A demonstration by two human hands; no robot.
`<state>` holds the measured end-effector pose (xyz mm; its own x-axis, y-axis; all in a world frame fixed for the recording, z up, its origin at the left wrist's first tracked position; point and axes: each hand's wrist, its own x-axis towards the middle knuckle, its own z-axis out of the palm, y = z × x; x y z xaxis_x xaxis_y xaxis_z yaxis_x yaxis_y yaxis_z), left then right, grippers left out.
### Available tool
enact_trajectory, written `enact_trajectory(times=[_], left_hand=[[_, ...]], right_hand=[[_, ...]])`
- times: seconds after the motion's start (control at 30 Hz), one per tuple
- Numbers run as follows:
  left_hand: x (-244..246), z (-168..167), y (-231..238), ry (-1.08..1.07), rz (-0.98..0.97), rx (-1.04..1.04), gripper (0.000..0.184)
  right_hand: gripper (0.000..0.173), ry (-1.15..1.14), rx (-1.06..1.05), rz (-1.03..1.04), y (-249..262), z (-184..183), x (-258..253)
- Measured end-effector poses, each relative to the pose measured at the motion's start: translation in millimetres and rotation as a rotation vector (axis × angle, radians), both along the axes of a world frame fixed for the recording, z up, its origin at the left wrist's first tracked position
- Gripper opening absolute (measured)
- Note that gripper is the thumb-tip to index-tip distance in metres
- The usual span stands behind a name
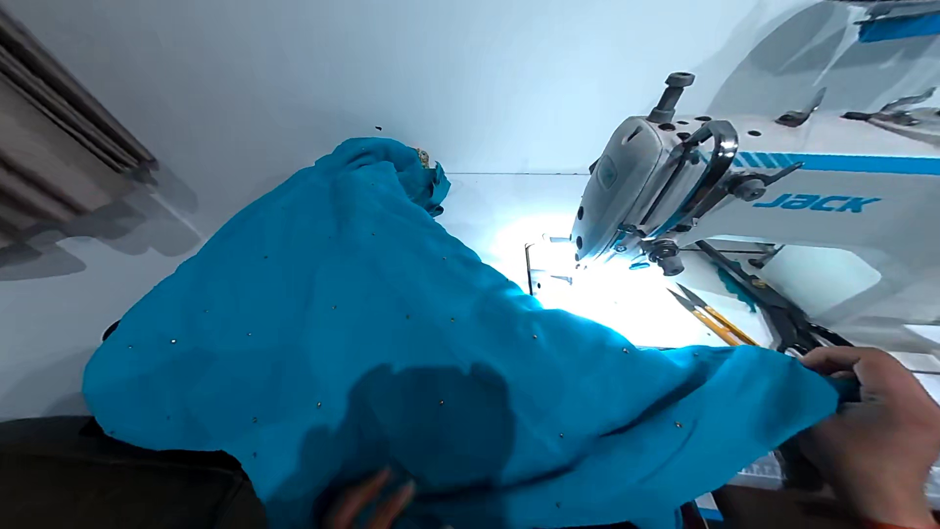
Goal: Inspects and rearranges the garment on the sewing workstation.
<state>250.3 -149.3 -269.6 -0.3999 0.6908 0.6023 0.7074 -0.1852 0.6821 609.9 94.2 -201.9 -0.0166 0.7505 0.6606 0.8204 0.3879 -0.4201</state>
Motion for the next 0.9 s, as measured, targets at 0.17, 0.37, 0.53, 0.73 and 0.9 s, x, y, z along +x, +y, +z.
enact_trajectory(times=[0.17,0.37,0.53,0.73,0.9], left_hand=[[-97,54,60,0.51,0.296,-0.279,0.075],[-154,108,210,0.514,-0.102,-0.869,0.063],[-167,109,317,0.562,-0.178,-0.855,0.068],[-155,105,360,0.587,-0.137,-0.8,0.064],[-156,126,348,0.678,-0.202,-0.815,0.057]], right_hand=[[0.033,0.122,-0.007,0.009,-1,2,-3],[0.031,0.106,0.018,0.02,8,7,-11],[0.033,0.06,-0.067,-0.006,13,1,-14],[0.021,-0.093,0.196,0.183,-38,27,-58],[0.014,-0.082,0.128,0.73,-79,24,-140]])
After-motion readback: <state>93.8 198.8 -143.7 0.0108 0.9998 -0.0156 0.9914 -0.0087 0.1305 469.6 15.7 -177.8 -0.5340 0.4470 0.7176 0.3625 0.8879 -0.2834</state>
